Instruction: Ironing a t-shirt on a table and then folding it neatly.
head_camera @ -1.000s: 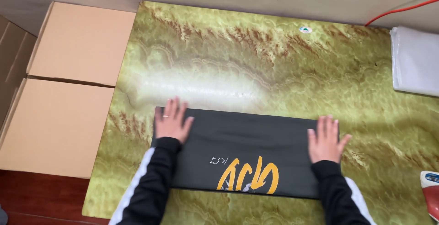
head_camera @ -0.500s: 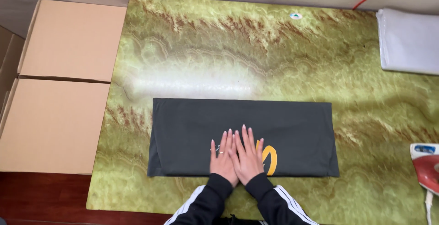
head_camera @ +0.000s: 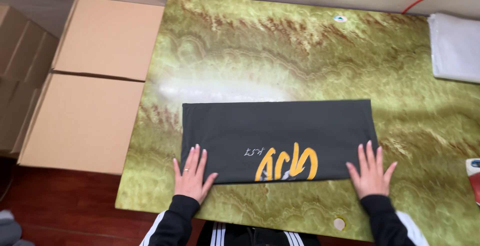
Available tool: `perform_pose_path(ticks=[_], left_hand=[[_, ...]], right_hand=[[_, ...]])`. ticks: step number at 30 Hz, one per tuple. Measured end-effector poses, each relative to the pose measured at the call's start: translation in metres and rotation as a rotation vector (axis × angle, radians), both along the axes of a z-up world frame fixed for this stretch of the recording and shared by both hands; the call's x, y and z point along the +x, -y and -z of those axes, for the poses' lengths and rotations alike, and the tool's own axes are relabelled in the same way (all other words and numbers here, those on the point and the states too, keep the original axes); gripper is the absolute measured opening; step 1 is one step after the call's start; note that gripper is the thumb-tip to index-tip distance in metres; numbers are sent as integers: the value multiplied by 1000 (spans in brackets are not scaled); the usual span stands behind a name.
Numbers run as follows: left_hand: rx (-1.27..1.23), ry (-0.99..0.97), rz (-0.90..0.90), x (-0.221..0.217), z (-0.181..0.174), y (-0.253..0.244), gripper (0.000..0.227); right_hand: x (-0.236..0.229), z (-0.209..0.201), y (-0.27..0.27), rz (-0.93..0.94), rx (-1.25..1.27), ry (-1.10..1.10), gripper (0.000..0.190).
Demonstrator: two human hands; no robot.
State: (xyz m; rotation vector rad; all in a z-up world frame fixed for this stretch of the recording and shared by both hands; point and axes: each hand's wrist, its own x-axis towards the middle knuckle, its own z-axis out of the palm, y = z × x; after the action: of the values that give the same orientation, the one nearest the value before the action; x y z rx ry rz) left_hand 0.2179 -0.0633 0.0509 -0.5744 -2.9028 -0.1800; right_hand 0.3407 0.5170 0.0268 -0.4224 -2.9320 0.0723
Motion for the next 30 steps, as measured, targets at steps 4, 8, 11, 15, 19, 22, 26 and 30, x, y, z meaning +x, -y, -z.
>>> perform_pose_path(ticks=[4, 8, 11, 15, 19, 22, 26, 30], left_hand=[[-131, -19, 222, 24, -6, -5, 112], [191, 323, 509, 53, -50, -29, 96], [284, 301, 465, 60, -69, -35, 84], [276, 249, 431, 55, -56, -41, 72], [421, 110, 440, 35, -66, -50, 36], [517, 170, 452, 29, -83, -58, 28], [649, 295, 544, 23, -121, -66, 25], [404, 360, 596, 13, -95, -48, 78]], right_hand=[[-86, -29, -27, 76, 76, -25, 91], [-179, -51, -23, 322, -72, -29, 99], [-184, -119, 112, -313, -32, -379, 48], [-89, -89, 254, -692, -409, -77, 59], [-42, -75, 303, -832, -308, 93, 103], [-42, -82, 305, -714, -400, 6, 80], [-46, -87, 286, -594, -735, 29, 75], [-21, -80, 243, -309, -1172, 164, 69]])
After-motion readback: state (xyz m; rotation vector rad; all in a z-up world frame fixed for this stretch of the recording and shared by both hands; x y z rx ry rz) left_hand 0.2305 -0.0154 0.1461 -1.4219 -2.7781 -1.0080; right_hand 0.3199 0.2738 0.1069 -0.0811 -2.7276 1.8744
